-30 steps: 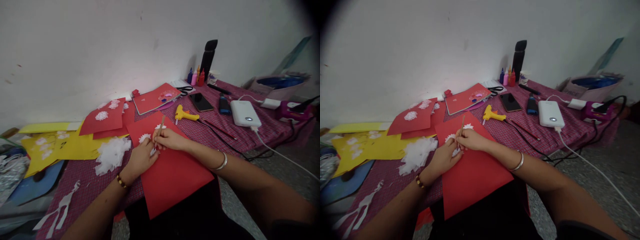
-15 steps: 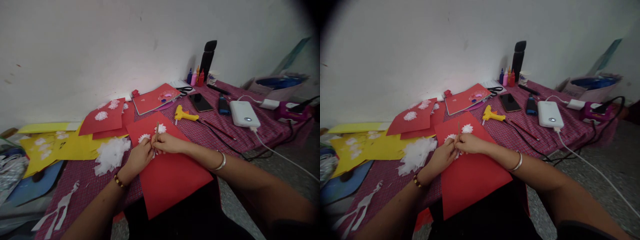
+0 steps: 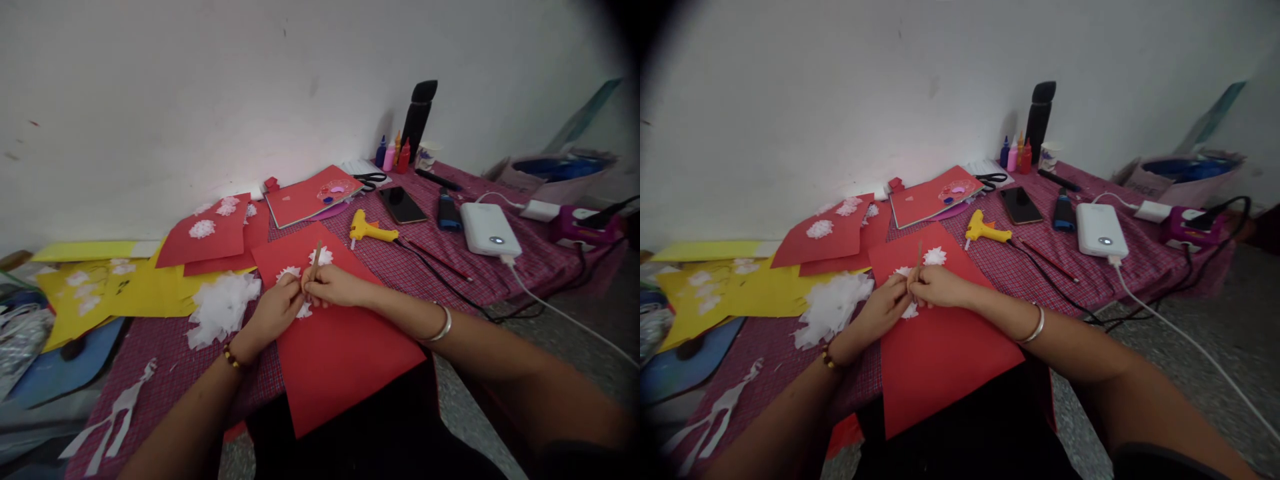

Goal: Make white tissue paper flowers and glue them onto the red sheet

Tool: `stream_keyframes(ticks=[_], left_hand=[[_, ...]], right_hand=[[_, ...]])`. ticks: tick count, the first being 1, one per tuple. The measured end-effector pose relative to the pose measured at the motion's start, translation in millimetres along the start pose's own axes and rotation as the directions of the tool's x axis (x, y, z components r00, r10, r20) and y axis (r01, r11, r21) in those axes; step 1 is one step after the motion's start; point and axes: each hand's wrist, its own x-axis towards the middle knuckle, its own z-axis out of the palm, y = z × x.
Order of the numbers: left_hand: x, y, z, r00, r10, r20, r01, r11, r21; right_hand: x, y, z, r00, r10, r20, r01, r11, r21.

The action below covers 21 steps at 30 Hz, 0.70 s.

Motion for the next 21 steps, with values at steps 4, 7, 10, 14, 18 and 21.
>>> stream_keyframes(ticks=[4,7,10,14,18,21], left_hand=[[0,-4,-11.1,0.997,0.069,0.033,-0.062,0.981,-0.186],[-3,0,-17.6,0.992,0.096,0.085,-0.073,0.968,-0.24],[-6,6,-15.3,0.99,0.095,0.102,-0.077,0.983,-0.168],[-6,11,-1.6,0.999,0.015,0.031,-0.017,0.997,0.072],[-4,14,7.4,1.0,-0.011,-0.006,0.012,0.975,0.222],[-2,13,7.1,1.0,0.0,0.024,-0.006,0.968,0.252]], right_hand=[[2,1,0,1.0,0.008,0.0,-0.008,0.998,0.062],[3,1,0,1.0,0.006,0.006,-0.007,0.998,0.063],[4,2,0,1.0,0.027,0.003,-0.027,0.998,0.064],[5,2,-1,0.999,0.034,-0.004,-0.033,0.997,0.076],[4,0,-4,0.998,0.017,-0.054,-0.012,0.996,0.091],[3,-2,-6,0.994,0.005,-0.107,0.006,0.995,0.103]])
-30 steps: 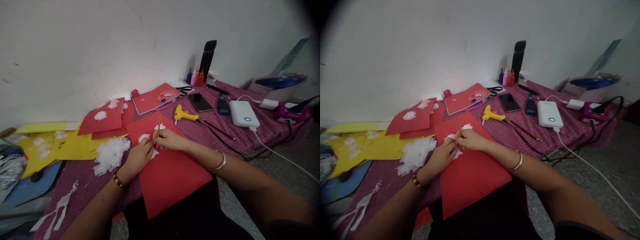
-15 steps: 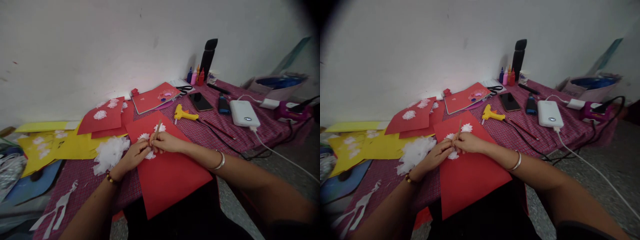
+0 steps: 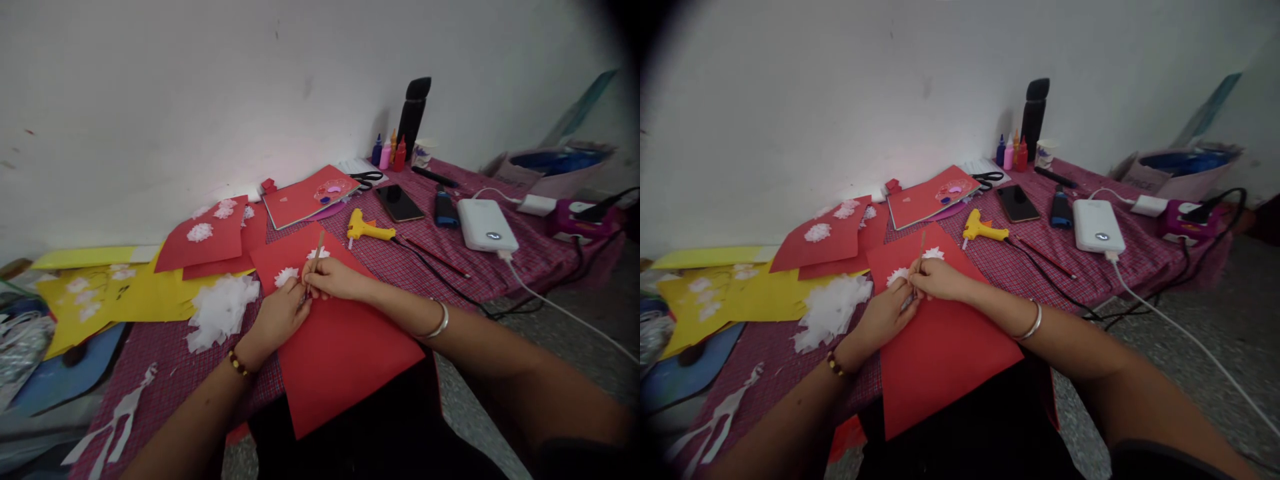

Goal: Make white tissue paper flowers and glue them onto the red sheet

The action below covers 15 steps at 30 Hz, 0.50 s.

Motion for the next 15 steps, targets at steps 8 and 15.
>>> stream_keyframes(ticks=[8,15], left_hand=[[2,-20,-4.3,0.994,0.107,-0.014,-0.106,0.934,-0.342],[3,-22,-0.9,0.995,0.086,-0.053,-0.1,0.907,-0.41]], right_hand=[[-2,-4,-1,0.996,0.0,-0.085,-0.007,0.997,-0.08],[-2,-1,-1,0.999,-0.029,0.033,0.03,0.998,-0.05]])
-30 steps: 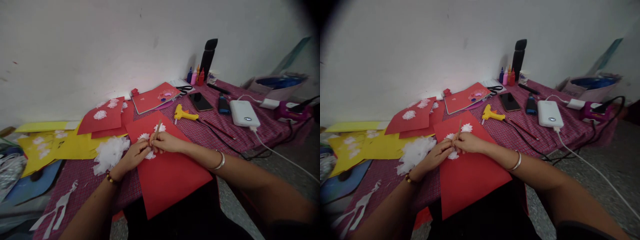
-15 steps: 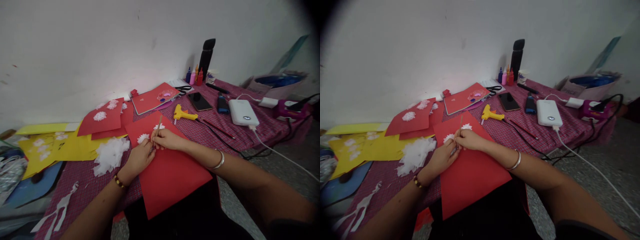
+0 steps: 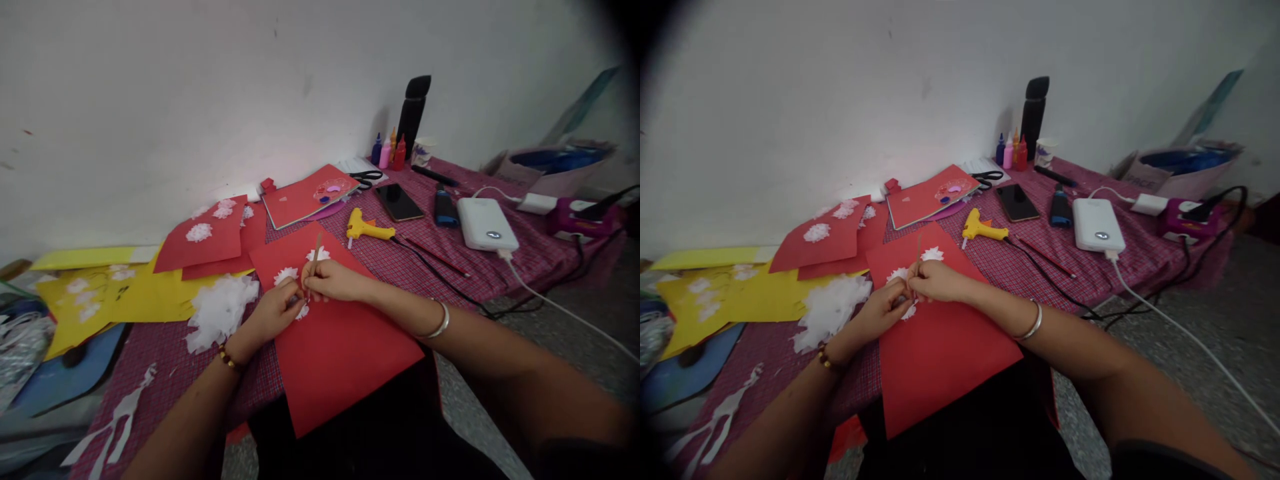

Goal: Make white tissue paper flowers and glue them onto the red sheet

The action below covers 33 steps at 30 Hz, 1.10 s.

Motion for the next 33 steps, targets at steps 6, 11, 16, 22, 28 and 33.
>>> stream_keyframes(ticks=[6,11,16,22,28,33], left_hand=[[0,0,1.0,1.0,0.004,-0.017,-0.004,1.0,-0.003],[0,1,0.1,1.0,-0.01,0.002,0.01,1.0,0.015],[0,3,-1.6,1.0,-0.019,0.013,0.018,1.0,0.022],[-1,-1,-0.5,1.0,-0.004,0.022,0.004,1.0,0.029],[0,0,-4.4,1.0,0.004,0.026,-0.003,1.0,-0.031],[-3,11,-18.3,0.992,0.011,0.125,0.003,0.994,-0.11]], right_hand=[[-2,-3,-1,0.998,0.056,0.031,-0.054,0.997,-0.058],[-1,1,1,0.995,0.057,0.085,-0.043,0.986,-0.158],[0,3,1,0.998,0.019,0.059,-0.008,0.982,-0.189],[-3,-1,2,0.964,0.09,0.251,-0.068,0.993,-0.096],[-1,4,6,0.967,0.047,0.249,-0.051,0.999,0.009],[0,6,7,0.978,0.051,0.202,-0.052,0.999,-0.003]])
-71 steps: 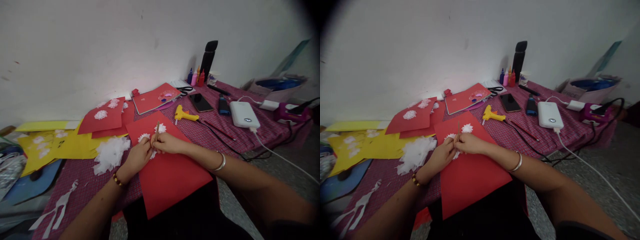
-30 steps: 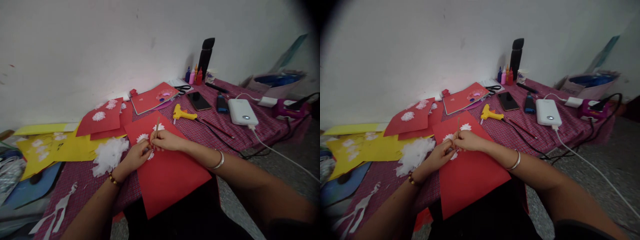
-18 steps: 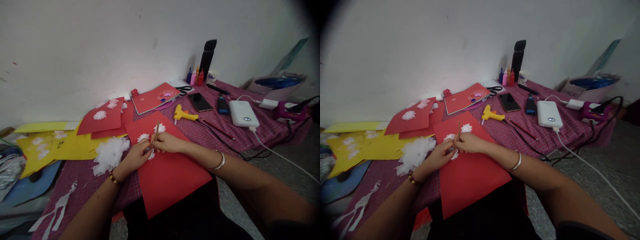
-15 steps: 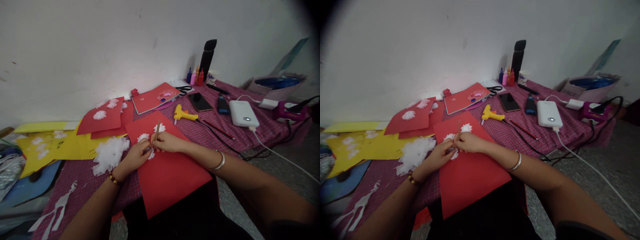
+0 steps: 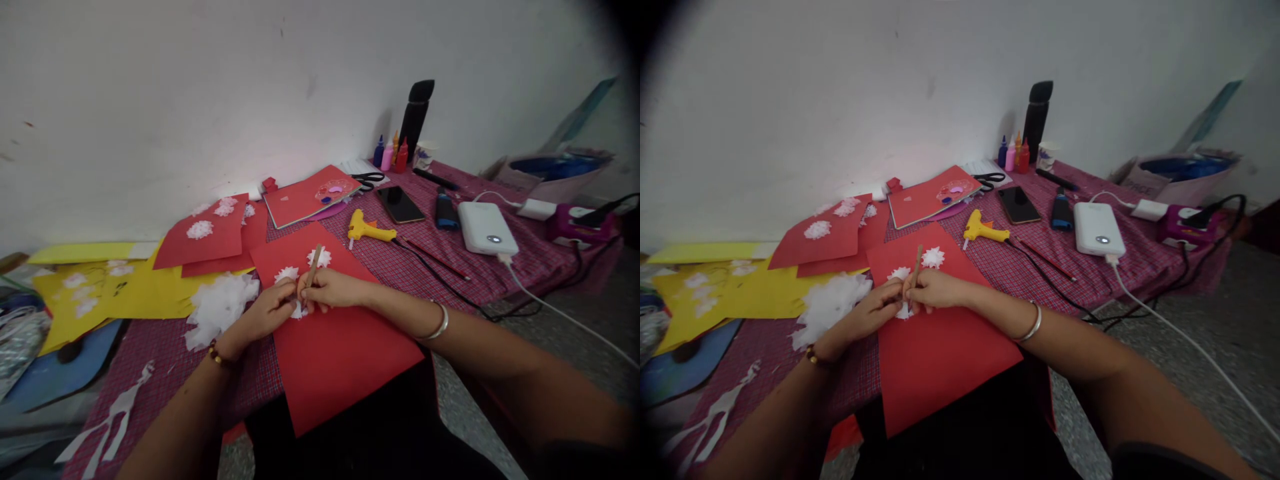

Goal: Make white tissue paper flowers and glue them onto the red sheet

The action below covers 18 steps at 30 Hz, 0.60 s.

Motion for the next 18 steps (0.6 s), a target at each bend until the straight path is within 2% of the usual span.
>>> stream_keyframes(ticks=[3,10,18], left_hand=[[-3.0,4.0,-2.1,0.999,-0.027,0.042,0.026,0.999,0.019],[-2.9,-0.6,4.6,1.0,-0.01,0.016,0.009,0.995,0.097],[-2.3,-2.8,4.5,0.999,0.0,0.032,-0.004,0.995,0.1]], right_hand=[[-2.1,-4.6,-1.5,1.0,0.021,-0.004,-0.021,1.0,-0.002],[-5.1,-8.3,-5.6,0.997,-0.013,-0.077,0.001,0.989,-0.149],[-0.9,-3.2,-0.6,0.999,0.001,-0.037,-0.002,1.0,-0.018]])
